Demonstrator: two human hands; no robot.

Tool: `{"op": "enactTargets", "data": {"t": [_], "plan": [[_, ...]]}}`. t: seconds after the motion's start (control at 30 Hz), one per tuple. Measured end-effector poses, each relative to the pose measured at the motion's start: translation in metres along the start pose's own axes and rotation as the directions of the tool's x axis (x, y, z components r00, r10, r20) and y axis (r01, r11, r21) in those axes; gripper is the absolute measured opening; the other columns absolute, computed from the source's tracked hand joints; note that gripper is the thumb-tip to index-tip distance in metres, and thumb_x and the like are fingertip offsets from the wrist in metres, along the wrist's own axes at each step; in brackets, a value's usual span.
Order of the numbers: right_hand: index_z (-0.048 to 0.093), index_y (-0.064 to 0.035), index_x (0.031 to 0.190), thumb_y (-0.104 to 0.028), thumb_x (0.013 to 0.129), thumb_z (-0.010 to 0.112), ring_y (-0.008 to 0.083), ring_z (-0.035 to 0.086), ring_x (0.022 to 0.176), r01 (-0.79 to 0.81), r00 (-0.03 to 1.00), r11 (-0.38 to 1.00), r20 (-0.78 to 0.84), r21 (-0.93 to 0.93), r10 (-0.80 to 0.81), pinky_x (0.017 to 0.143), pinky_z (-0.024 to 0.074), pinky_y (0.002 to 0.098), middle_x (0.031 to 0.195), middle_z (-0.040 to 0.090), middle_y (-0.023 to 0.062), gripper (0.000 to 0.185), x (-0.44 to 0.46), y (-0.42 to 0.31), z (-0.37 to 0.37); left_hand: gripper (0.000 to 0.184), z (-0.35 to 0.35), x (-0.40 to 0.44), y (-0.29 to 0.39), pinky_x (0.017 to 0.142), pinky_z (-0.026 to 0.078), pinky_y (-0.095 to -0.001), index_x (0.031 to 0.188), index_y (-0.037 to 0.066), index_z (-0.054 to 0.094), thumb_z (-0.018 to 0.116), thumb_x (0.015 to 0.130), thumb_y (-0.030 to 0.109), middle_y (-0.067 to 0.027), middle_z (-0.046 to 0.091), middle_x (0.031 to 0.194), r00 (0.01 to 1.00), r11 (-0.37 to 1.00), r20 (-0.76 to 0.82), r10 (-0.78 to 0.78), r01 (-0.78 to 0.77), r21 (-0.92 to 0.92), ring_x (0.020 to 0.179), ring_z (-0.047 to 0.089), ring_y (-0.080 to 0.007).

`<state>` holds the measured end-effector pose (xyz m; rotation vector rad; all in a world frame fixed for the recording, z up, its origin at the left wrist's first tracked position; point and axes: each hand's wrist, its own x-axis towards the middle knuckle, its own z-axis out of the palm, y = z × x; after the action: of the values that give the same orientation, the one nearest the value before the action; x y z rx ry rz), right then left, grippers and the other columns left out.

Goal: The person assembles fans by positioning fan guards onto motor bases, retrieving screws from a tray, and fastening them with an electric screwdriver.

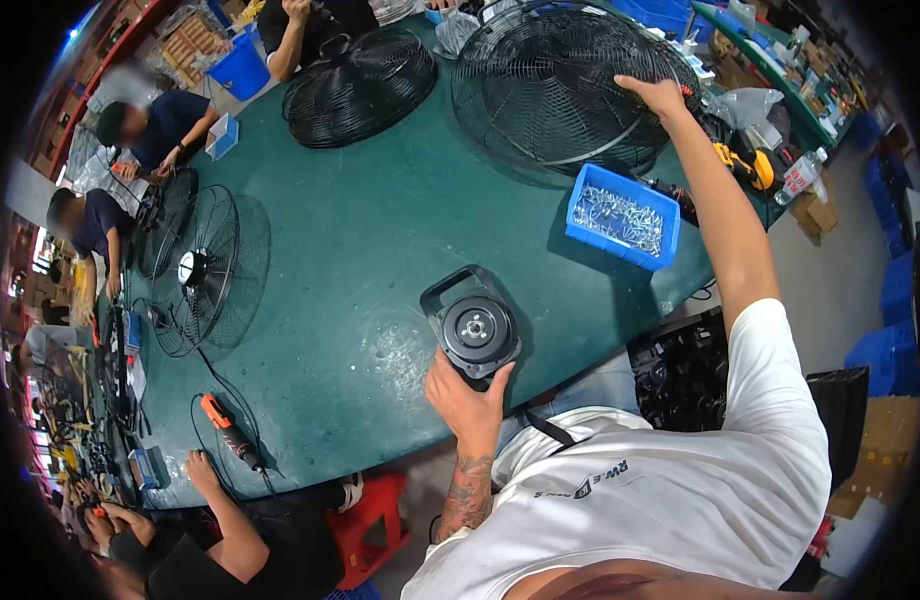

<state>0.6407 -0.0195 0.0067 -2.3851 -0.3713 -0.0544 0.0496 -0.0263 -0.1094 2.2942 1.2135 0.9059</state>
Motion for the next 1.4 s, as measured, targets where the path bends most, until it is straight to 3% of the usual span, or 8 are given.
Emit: {"op": "enactTargets", "data": {"t": [0.23,0.5,0.77,0.9,1.03,1.1,1.2,1.4], "plan": [[0.061,-0.0042,0.088,-0.034,0.078,0.090,0.0127,0.062,0.064,0.334,0.936,0.618,-0.176,0.712,-0.304,0.058,0.0494,0.0274,0.077,0.067,0.0062,0.043,-0.075,-0.126,0.004,0.101,0.000,0.002,0.000,0.092,0.043,-0.0502,0.141,-0.007,0.046,0.093,0.068,0.047,-0.0235,0.060,0.118,0.997,0.999,-0.062,0.036,-0.037,-0.012,0.107,0.056,-0.0418],[0.051,-0.0061,0.071,-0.024,0.082,0.086,0.0096,0.042,0.060,0.628,0.634,0.388,-0.154,0.675,-0.758,0.055,0.0388,0.0298,0.062,0.050,0.0010,0.040,-0.261,-0.185,0.003,0.107,-0.028,0.017,-0.009,0.111,0.040,-0.0478,0.156,-0.003,0.028,0.089,0.079,0.040,-0.0248,0.048,0.148,0.984,0.937,-0.082,-0.161,0.126,-0.324,0.137,0.048,-0.0379],[0.059,-0.0153,0.081,-0.025,0.081,0.072,0.0154,0.057,0.062,0.900,-0.313,-0.344,-0.152,0.269,-0.938,0.055,0.0458,0.0295,0.073,0.052,-0.0025,0.016,-0.384,-0.136,0.009,0.074,-0.132,0.102,0.048,0.104,0.051,-0.0522,0.152,-0.005,0.033,0.066,0.096,0.030,-0.0289,0.050,0.145,0.963,0.316,-0.075,-0.260,0.012,-0.949,0.135,0.053,-0.0438],[0.064,-0.0126,0.084,-0.034,0.085,0.075,0.0205,0.061,0.076,0.830,-0.286,-0.307,-0.116,0.465,-0.951,0.072,0.0497,0.0337,0.077,0.056,0.0029,0.025,-0.377,-0.124,-0.023,0.070,-0.128,0.078,0.022,0.101,0.053,-0.0553,0.149,-0.007,0.036,0.059,0.090,0.022,-0.0338,0.049,0.145,0.945,0.256,-0.069,-0.321,0.017,-0.966,0.132,0.055,-0.0477],[0.058,-0.0054,0.136,-0.044,0.085,0.079,0.0297,0.068,0.101,0.843,0.499,0.372,-0.305,0.389,-0.811,0.092,0.0525,0.0380,0.115,0.068,0.0172,0.067,-0.315,-0.072,-0.047,0.088,-0.137,0.051,-0.034,0.092,0.060,-0.0503,0.150,-0.012,0.032,0.056,0.084,0.042,-0.0409,0.044,0.146,0.967,0.045,0.098,-0.233,0.112,-0.993,0.133,0.052,-0.0514],[0.038,0.0021,0.152,-0.045,0.092,0.070,0.0294,0.066,0.108,0.264,0.835,0.559,0.103,0.786,-0.540,0.091,0.0540,0.0373,0.129,0.064,0.0232,0.083,-0.304,-0.049,-0.041,0.092,-0.132,0.037,-0.051,0.090,0.062,-0.0499,0.151,-0.013,0.028,0.056,0.088,0.047,-0.0423,0.044,0.144,0.968,-0.085,0.203,-0.146,0.192,-0.978,0.131,0.053,-0.0519],[0.036,0.0051,0.153,-0.029,0.091,0.065,0.0327,0.073,0.098,-0.539,0.470,0.416,0.671,0.733,-0.574,0.084,0.0588,0.0366,0.129,0.064,0.0312,0.077,-0.303,-0.002,-0.037,0.097,-0.114,0.026,-0.070,0.088,0.063,-0.0500,0.151,-0.014,0.023,0.056,0.091,0.054,-0.0440,0.044,0.142,0.938,-0.229,0.337,-0.081,0.311,-0.922,0.128,0.055,-0.0519],[0.035,0.0101,0.152,-0.020,0.083,0.057,0.0310,0.075,0.080,-0.406,0.541,0.629,0.729,0.663,-0.419,0.068,0.0595,0.0333,0.117,0.068,0.0320,0.078,-0.335,0.042,-0.035,0.102,-0.101,0.016,-0.088,0.082,0.065,-0.0491,0.151,-0.015,0.021,0.058,0.091,0.059,-0.0459,0.044,0.140,0.897,-0.205,0.441,-0.026,0.427,-0.881,0.124,0.058,-0.0524]]}}
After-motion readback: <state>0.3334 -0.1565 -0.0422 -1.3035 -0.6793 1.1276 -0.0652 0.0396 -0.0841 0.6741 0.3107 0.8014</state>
